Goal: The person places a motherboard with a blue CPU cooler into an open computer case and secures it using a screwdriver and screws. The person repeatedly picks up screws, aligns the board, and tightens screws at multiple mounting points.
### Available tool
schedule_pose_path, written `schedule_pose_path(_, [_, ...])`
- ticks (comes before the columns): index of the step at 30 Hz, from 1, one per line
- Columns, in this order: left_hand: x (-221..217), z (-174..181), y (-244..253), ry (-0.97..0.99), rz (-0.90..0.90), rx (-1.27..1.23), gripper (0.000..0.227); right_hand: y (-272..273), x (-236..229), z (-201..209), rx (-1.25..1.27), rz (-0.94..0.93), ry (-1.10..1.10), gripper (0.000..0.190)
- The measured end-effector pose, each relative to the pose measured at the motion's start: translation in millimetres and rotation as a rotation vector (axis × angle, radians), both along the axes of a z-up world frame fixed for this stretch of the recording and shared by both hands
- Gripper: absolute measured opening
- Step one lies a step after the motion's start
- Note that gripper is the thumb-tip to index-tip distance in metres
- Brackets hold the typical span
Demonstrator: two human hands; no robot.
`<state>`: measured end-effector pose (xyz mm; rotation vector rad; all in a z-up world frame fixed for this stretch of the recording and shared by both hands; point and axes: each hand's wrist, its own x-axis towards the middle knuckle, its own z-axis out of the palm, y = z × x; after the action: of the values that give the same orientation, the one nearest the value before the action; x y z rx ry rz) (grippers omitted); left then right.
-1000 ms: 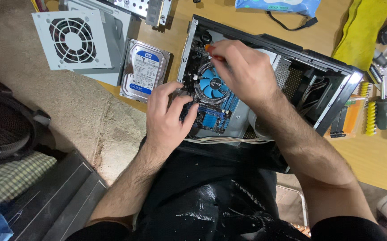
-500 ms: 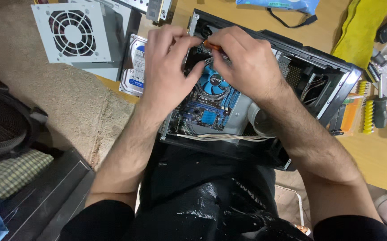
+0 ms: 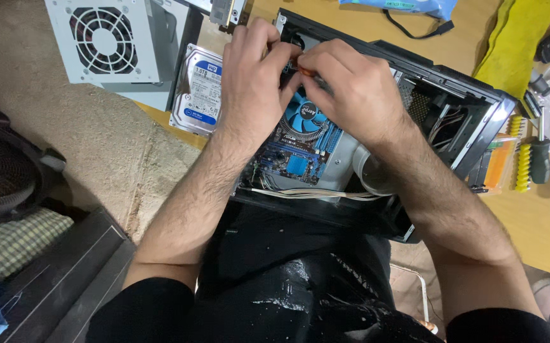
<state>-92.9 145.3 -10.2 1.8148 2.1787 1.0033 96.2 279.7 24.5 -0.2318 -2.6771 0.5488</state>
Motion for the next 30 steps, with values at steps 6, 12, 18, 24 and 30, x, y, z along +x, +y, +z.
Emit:
schedule_pose_path(6, [-1,4,-2,0.028,-0.037,0.009,0.03,2,2,3,0.11,0.01,-0.069,0.023])
schedule_pose_path(12, [0,2,-1,-0.034,-0.043,0.02,0.032,-1,2,-3,0.227,-0.024,-0.116,0.01])
schedule_pose_path(18, [-2,-5,1,-0.046,-0.032,0.016,0.024,-5,-6,10,0.252,-0.06,-0.13,0.019])
schedule_pose_path(24, [-3,-2,0,-0.105,-0.059,0.048,0.028,3,0,4,0.233,0.015,-0.118,0.011])
schedule_pose_path(30, [0,-8,0,-0.053,-0.004,0.018,0.032,-1,-5,6,0.258,-0.056,-0.161,0.025])
